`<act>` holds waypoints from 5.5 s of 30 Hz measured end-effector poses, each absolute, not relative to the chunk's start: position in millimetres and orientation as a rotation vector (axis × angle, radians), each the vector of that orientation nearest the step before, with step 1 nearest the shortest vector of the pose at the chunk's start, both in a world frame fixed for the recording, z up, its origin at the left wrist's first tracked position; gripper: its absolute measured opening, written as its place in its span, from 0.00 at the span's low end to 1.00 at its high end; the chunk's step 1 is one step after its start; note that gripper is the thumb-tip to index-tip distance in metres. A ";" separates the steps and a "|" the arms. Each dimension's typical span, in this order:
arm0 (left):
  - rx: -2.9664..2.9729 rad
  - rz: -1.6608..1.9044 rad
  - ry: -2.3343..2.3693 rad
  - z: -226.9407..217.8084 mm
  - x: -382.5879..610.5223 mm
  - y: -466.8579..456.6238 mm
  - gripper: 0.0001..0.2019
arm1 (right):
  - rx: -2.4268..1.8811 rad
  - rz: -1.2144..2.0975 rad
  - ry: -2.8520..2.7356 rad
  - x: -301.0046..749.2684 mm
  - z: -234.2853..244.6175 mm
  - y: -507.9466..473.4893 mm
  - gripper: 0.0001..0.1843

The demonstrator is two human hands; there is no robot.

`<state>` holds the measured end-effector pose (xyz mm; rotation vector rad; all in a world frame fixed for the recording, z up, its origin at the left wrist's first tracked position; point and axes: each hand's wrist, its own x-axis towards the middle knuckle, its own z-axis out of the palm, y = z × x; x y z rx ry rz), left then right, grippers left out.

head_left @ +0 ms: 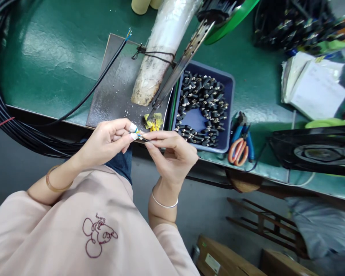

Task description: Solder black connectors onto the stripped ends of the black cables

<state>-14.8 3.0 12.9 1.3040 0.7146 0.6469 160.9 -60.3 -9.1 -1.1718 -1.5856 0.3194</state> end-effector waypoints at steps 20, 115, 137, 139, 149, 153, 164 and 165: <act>1.415 0.759 0.854 7.6 -7.8 -1.1 0.04 | -1.347 -0.189 -1.544 142.4 -10.6 -68.0 0.11; 1.207 0.696 0.818 11.4 3.4 10.4 0.08 | -1.627 0.292 -1.464 145.7 0.3 -59.3 0.10; 1.391 0.848 0.922 11.6 9.4 14.4 0.08 | -1.560 0.096 -1.550 147.4 -0.6 -46.0 0.07; 1.401 0.851 0.919 12.1 9.7 14.4 0.08 | -1.559 0.100 -1.544 147.6 -0.6 -46.3 0.07; 1.471 0.801 0.904 9.4 10.5 11.3 0.08 | -1.620 0.142 -1.615 155.1 1.8 -53.4 0.08; 1.436 0.791 0.892 9.7 6.4 7.5 0.08 | -1.617 0.157 -1.601 153.5 3.4 -57.7 0.08; 1.414 0.865 0.824 7.5 -5.4 -2.2 0.05 | -1.529 0.570 -1.384 157.2 4.3 -59.6 0.09; 1.398 0.864 0.801 8.5 -6.7 -2.0 0.06 | -1.501 0.606 -1.387 157.9 3.8 -58.9 0.08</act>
